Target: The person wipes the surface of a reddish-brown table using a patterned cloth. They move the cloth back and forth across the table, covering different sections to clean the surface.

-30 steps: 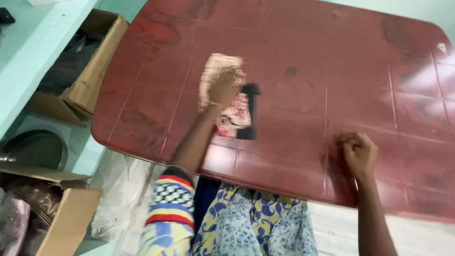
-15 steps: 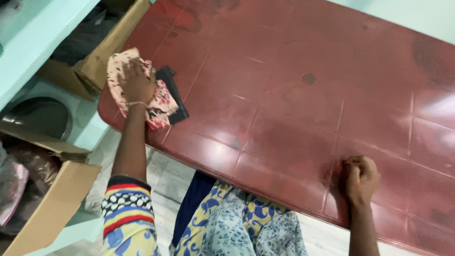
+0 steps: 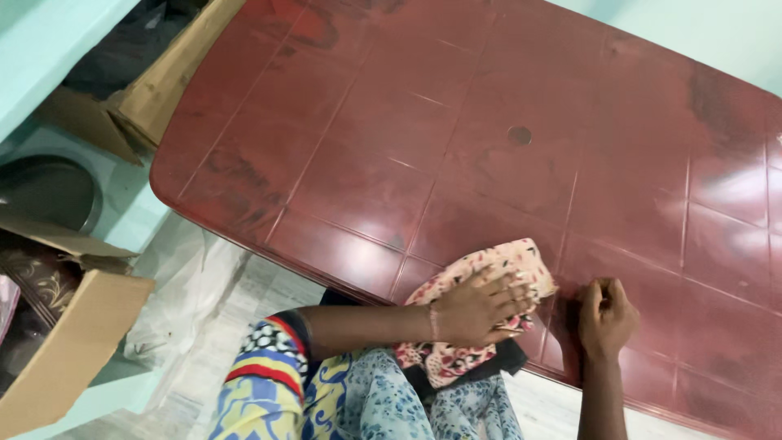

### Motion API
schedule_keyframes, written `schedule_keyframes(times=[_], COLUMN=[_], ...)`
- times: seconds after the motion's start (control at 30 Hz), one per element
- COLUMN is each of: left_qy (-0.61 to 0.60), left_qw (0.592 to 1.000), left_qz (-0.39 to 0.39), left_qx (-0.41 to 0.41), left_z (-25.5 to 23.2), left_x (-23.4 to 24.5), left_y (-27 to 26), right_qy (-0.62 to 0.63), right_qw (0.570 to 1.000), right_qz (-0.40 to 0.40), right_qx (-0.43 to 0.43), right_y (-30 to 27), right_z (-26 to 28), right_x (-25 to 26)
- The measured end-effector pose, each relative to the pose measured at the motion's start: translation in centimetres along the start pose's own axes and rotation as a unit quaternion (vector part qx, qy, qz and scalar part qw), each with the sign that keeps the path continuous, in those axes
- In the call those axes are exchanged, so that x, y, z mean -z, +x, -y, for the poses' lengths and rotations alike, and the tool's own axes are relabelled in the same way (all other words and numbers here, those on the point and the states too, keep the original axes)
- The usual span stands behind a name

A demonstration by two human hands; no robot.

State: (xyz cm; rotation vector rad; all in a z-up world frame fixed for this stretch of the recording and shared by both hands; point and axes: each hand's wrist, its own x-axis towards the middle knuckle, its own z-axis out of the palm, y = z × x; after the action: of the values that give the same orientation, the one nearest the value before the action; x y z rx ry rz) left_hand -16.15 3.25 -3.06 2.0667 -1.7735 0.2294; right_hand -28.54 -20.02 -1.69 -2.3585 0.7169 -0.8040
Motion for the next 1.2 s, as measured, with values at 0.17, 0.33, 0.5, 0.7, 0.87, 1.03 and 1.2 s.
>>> schedule_keyframes(times=[0.17, 0.33, 0.5, 0.7, 0.87, 1.03, 1.2], left_qy=[-0.117, 0.105, 0.214, 0.012, -0.003, 0.007, -0.032], left_qw=[0.973, 0.905, 0.742, 0.567, 0.583, 0.57, 0.568], left_qz=[0.045, -0.054, -0.161, -0.269, -0.546, -0.615, -0.619], left_qx=[0.193, 0.409, 0.615, 0.778, 0.602, 0.545, 0.542], left_z=[4.5, 15.0, 28.7, 33.4, 31.9, 28.1, 18.4], left_x=[6.1, 12.5, 19.8, 22.3, 15.8, 9.8, 6.2], left_y=[-7.8, -17.7, -26.8, -31.3, -34.0, -31.5, -24.1], right_qy=[-0.106, -0.122, -0.23, -0.199, -0.237, -0.281, -0.268], right_qw=[0.994, 0.991, 0.968, 0.972, 0.962, 0.948, 0.951], right_qz=[-0.002, -0.006, 0.074, 0.026, 0.028, 0.038, 0.036], right_qx=[0.009, 0.06, 0.064, 0.12, 0.134, 0.143, 0.146], right_y=[0.2, -0.1, 1.1, 0.5, 0.6, 0.8, 0.6], right_z=[-2.7, -5.4, -8.8, -10.8, -10.6, -10.4, -10.1], right_x=[-0.9, -1.1, -1.5, -1.9, -2.0, -2.2, -2.1])
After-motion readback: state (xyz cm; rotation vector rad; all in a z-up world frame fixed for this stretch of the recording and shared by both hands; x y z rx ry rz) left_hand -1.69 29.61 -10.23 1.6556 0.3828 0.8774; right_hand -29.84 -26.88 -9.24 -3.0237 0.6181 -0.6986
